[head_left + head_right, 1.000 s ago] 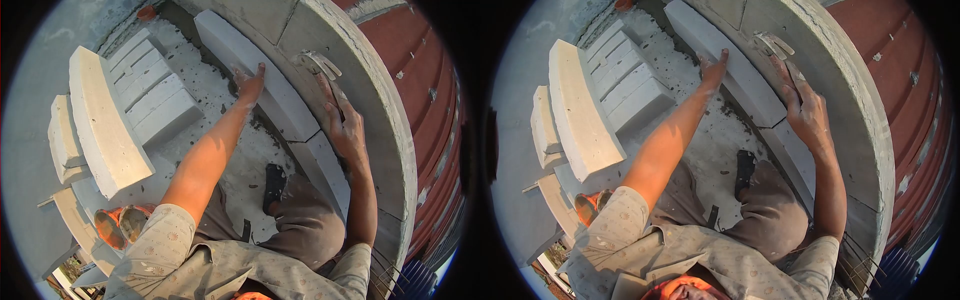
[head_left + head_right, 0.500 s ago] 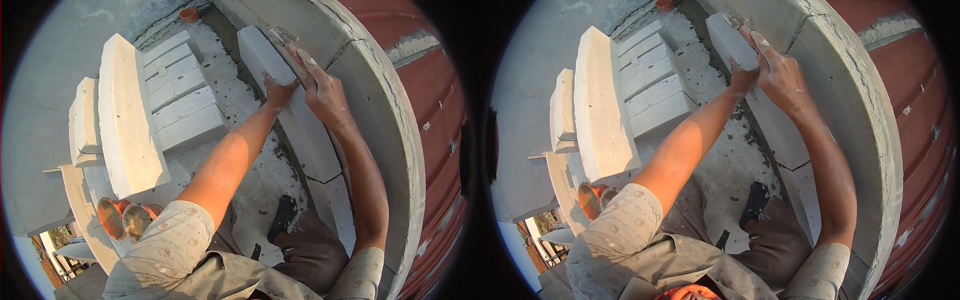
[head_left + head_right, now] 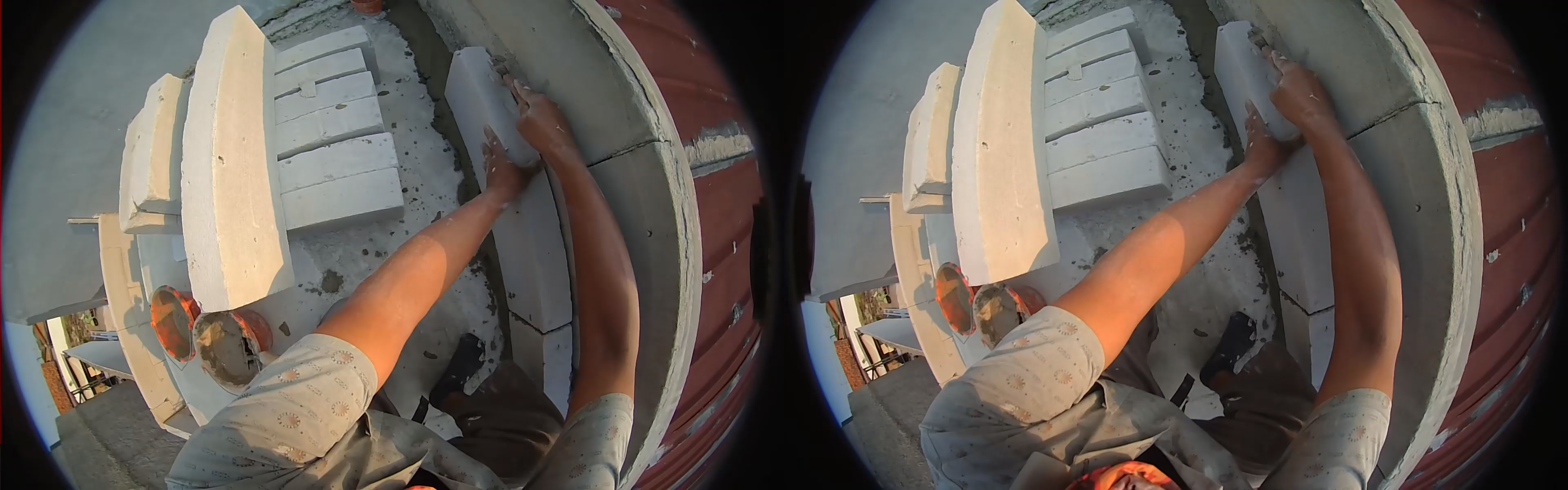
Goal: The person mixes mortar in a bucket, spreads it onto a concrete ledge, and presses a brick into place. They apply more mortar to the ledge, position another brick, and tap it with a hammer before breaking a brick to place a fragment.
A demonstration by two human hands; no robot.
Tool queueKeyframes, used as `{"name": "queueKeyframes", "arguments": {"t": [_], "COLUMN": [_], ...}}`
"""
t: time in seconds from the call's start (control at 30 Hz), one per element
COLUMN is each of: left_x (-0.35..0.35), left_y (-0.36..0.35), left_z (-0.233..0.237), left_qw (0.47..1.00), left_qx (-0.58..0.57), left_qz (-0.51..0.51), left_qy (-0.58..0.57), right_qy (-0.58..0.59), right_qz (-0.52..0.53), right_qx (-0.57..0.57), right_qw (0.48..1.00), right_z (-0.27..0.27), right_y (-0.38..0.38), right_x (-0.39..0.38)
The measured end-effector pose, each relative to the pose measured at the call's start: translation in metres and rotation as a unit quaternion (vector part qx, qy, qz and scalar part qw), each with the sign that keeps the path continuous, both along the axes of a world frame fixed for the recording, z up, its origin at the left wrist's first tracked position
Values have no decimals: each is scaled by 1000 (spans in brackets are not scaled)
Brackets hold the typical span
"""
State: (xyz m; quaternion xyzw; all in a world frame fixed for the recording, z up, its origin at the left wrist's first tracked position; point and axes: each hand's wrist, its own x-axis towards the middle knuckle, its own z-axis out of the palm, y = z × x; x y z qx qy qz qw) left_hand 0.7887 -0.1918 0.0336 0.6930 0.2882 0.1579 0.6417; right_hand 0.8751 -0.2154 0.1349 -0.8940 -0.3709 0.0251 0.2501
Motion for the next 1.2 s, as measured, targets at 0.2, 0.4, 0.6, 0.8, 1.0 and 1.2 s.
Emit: {"name": "queueKeyframes", "arguments": {"t": [0.2,0.4,0.6,0.8,1.0,1.2], "left_x": [-1,-30,-156,-212,-214,-306], "left_y": [-1,-27,-141,-184,-156,-49], "left_z": [-3,7,15,22,28,11], "left_qw": [999,991,961,761,757,816], "left_qx": [1,-106,232,479,464,359], "left_qz": [-13,-59,-148,-418,-425,-453], "left_qy": [34,60,-30,-130,-178,24], "right_qy": [24,76,72,71,245,284], "right_qz": [-22,-192,-394,-481,-465,-536], "right_qx": [128,145,147,213,170,-70], "right_qw": [991,968,904,848,833,792], "right_z": [97,131,87,40,21,-83], "right_y": [-83,-250,-343,-368,-405,-400], "right_x": [-127,-273,-403,-468,-530,-594]}}
